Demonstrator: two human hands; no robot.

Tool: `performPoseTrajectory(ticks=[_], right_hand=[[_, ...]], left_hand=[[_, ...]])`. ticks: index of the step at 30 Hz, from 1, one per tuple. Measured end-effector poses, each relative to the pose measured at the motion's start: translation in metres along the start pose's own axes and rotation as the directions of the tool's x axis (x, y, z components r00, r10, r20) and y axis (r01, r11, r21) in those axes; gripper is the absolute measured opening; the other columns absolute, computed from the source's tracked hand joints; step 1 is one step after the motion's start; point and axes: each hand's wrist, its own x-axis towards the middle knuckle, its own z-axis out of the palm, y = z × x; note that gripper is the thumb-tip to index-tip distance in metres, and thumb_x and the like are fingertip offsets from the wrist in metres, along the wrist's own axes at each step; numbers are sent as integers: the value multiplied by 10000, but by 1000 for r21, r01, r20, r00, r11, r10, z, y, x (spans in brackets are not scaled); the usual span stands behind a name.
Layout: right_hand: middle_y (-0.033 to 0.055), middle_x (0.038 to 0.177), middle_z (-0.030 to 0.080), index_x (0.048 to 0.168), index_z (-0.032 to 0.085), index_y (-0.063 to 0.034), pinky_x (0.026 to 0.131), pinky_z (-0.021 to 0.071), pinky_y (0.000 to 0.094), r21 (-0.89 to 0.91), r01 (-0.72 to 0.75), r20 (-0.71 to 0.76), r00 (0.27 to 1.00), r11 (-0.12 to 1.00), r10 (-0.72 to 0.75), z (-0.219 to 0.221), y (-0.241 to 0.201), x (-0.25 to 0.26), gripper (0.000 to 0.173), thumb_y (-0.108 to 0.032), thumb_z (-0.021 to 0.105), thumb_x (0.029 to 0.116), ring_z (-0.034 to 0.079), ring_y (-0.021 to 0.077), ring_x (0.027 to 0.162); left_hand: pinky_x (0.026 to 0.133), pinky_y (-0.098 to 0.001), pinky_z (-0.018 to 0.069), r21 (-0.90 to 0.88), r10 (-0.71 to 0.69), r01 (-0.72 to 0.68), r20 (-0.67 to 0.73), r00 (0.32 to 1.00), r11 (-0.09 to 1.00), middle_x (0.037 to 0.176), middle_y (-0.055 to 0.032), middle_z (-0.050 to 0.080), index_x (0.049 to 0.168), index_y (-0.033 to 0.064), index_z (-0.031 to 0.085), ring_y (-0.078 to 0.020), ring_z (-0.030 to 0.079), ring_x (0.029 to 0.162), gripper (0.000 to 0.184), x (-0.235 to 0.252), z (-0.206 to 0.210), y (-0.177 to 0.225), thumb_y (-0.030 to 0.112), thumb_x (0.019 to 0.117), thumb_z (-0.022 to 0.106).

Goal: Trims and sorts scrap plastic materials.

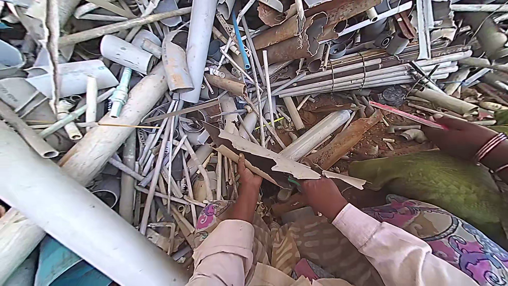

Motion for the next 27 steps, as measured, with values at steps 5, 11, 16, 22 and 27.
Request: performPoseTrajectory(ticks=[5, 11, 16, 22, 27], right_hand=[[292, 1141, 683, 1456, 527, -72, 776, 555, 588, 25, -75, -244, 967, 997, 79, 9, -9, 3, 389, -133, 446, 1080, 704, 481, 992], [302, 1279, 634, 1530, 503, -98, 772, 575, 577, 24, -38, -390, 920, 999, 45, 18, -10, 0, 503, -58, 505, 1029, 704, 482, 989], [252, 1312, 655, 1506, 537, -104, 964, 510, 623, 105, 91, -165, 984, 990, -73, -1, 10, -13, 463, -179, 563, 1050, 658, 446, 1167], [285, 1146, 706, 1463, 595, -120, 799, 548, 644, 38, 22, -392, 920, 999, -6, 11, 7, -13, 434, -176, 605, 1032, 708, 497, 970], [289, 1108, 703, 1524, 537, -147, 677, 569, 594, -27, -15, -485, 874, 1000, 0, 30, -7, -7, 484, -170, 590, 1044, 722, 475, 820]], left_hand=[[857, -508, 536, -52, -84, 83, -26, 996, 995, 1177, -123, 586, 1316, 129, 473, -252, 611, 1062, 345, -12, 11, -5, 364, 1071, 413], [899, -440, 523, -90, -69, 67, -12, 998, 994, 1201, -149, 563, 1375, 64, 427, -231, 593, 1060, 332, -10, 8, -2, 194, 1069, 429], [893, -411, 529, -111, -53, 60, 70, 996, 992, 1174, -127, 575, 1352, 64, 425, -199, 602, 1049, 312, -10, 2, 5, 164, 1059, 389], [913, -446, 520, -144, -43, 52, 64, 997, 988, 1220, -149, 562, 1382, 65, 407, -225, 592, 1084, 342, -6, -3, 6, 190, 1064, 393], [908, -437, 521, -191, -24, 30, 34, 999, 981, 1203, -143, 565, 1375, 74, 411, -218, 594, 1071, 325, -4, 4, 13, 191, 1073, 387]])
